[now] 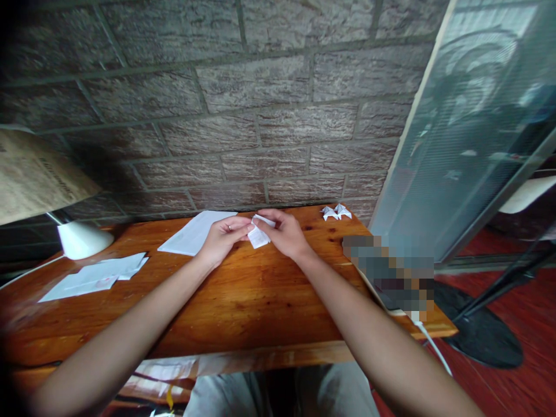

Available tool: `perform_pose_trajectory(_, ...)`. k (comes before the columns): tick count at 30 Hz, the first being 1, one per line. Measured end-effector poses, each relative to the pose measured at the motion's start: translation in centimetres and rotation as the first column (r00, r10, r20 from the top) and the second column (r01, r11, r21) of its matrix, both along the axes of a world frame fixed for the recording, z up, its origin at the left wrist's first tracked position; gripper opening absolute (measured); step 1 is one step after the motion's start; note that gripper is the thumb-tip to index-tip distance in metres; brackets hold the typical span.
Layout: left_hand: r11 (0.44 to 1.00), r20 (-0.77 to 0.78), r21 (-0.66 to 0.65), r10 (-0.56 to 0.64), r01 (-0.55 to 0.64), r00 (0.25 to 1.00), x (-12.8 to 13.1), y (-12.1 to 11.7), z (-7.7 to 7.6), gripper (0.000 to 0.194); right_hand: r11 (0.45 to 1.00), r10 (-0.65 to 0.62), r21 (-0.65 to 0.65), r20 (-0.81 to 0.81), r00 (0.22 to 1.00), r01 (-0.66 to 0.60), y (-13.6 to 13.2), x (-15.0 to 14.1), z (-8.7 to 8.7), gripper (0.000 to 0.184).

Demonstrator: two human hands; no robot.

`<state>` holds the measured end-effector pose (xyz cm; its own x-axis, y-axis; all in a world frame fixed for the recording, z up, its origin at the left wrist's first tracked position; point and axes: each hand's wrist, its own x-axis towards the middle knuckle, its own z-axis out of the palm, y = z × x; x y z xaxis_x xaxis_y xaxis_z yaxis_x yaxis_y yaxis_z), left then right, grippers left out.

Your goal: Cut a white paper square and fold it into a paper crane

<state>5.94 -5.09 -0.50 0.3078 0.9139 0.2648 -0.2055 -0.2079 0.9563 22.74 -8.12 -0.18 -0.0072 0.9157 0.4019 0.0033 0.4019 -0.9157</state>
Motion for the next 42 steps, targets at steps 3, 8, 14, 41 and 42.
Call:
perform_pose_trajectory(3, 1.0, 0.028, -0.01, 0.008, -0.007, 1.0, -0.1, 0.1, 0.0, 0.041, 0.998, 0.058, -0.016, 0.008, 0.998, -0.058, 0.1, -0.1, -0.2, 0.042)
perform_pose_trajectory(8, 0.998, 0.036, -0.041, -0.039, 0.041, 0.999, -0.1, -0.1, 0.2, 0.04, 0.996, 0.087, 0.016, 0.011, 0.996, -0.087, 0.2, 0.0, -0.4, 0.043)
perform_pose_trajectory(14, 0.997, -0.007, -0.062, -0.055, 0.055, 0.998, -0.1, -0.1, 0.1, 0.04, 0.998, 0.059, 0.023, 0.065, 0.996, -0.061, 0.4, 0.3, -0.7, 0.045)
perform_pose_trajectory(41, 0.996, -0.067, -0.034, -0.079, 0.077, 0.995, -0.2, -0.1, 0.0, 0.037, 0.991, -0.056, 0.129, 0.173, 0.983, 0.034, 0.3, 0.0, -0.9, 0.028)
perform_pose_trajectory(42, 0.997, -0.076, -0.024, -0.069, 0.067, 0.995, -0.1, -0.1, 0.0, 0.037, 0.988, -0.077, 0.145, 0.193, 0.978, 0.049, 0.3, 0.1, -0.9, 0.028)
